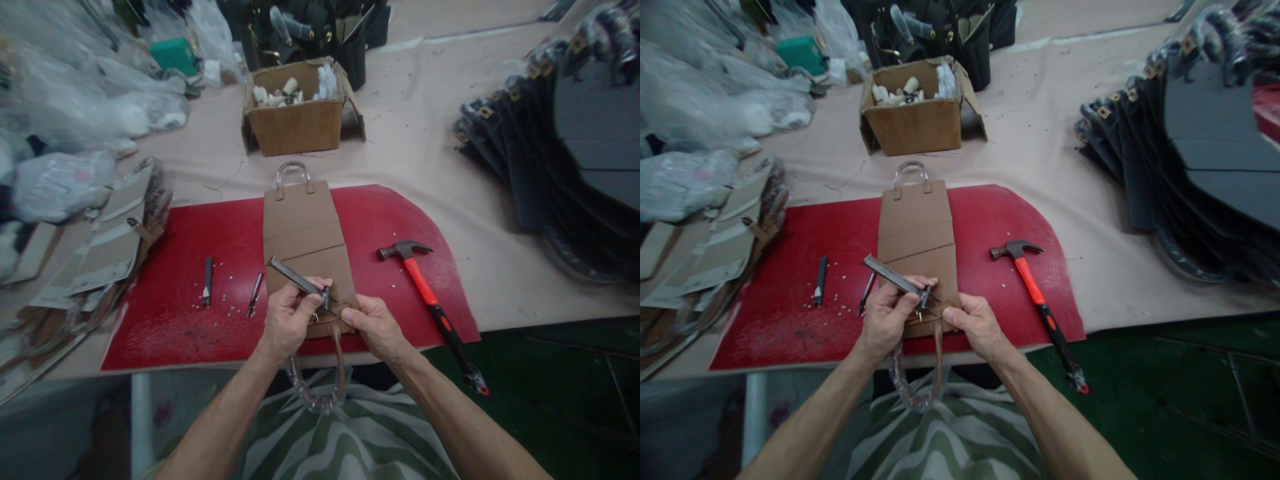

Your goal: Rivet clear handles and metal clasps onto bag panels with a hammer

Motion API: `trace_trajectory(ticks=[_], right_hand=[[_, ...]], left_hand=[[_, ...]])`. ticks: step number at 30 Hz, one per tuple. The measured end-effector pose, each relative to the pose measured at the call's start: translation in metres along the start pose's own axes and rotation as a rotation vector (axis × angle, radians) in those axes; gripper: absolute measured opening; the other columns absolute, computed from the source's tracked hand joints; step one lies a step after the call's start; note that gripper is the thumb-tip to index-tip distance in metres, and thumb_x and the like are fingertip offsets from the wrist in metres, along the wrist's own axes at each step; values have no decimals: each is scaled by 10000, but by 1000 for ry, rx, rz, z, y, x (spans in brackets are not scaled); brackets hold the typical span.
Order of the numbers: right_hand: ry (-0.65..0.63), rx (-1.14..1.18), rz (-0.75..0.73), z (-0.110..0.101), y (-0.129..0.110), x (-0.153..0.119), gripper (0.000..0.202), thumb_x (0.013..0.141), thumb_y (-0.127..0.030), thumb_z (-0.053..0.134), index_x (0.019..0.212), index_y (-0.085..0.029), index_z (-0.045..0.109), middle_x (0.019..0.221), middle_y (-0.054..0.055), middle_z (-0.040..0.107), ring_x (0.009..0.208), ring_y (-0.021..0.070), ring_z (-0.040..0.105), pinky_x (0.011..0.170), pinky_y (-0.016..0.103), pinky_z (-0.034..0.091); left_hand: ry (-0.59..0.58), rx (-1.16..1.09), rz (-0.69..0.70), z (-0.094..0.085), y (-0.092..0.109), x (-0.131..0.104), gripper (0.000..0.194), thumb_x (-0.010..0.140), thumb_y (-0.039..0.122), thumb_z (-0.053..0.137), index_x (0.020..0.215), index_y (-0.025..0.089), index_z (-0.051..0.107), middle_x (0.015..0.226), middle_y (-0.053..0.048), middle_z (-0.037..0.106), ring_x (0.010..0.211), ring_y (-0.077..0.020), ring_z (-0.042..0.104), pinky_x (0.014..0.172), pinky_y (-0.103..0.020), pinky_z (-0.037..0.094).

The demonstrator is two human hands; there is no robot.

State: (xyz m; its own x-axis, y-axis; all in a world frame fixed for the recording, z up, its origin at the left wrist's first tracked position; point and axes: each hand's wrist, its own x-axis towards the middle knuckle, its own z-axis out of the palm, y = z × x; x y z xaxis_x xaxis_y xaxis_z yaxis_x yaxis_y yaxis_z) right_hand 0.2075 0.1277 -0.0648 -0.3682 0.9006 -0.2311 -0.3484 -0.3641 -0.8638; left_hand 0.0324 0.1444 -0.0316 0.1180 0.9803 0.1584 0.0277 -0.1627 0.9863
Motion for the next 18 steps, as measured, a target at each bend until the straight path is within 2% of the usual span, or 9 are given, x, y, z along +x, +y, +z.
trace_trajectory(ticks=[4, 9, 13, 18], right_hand=[[18, -22, -7, 1, -2, 1, 356, 749, -476, 701, 688, -180, 514, 593, -54, 344, 552, 91, 261, 524, 246, 202], [21, -46, 28, 4, -15, -8, 281, 703, -394, 736, 793, -160, 607, 629, -31, 509, 548, 91, 389, 523, 234, 298], [137, -127, 119, 4, -21, -18, 233, 643, -259, 711, 842, -165, 636, 689, -6, 627, 546, 104, 495, 536, 242, 400], [257, -136, 205, 2, -16, -20, 166, 606, -225, 641, 759, -159, 638, 593, 0, 636, 488, 103, 526, 489, 229, 422]], left_hand=[[7, 28, -8, 1, 0, 0, 171, 901, 296, 599, 987, 158, 650, 1068, -105, 716, 1035, -226, 676, 912, -355, 554], [32, 75, -24, 5, 0, 0, 149, 885, 264, 597, 978, 165, 655, 1067, -98, 718, 1014, -220, 680, 888, -332, 561], [38, 140, -61, 13, -7, 1, 151, 859, 234, 591, 963, 159, 671, 1038, -100, 726, 971, -210, 688, 837, -313, 570], [30, 223, -49, 22, -19, 0, 161, 819, 211, 595, 943, 156, 682, 990, -88, 737, 902, -199, 698, 796, -310, 572]])
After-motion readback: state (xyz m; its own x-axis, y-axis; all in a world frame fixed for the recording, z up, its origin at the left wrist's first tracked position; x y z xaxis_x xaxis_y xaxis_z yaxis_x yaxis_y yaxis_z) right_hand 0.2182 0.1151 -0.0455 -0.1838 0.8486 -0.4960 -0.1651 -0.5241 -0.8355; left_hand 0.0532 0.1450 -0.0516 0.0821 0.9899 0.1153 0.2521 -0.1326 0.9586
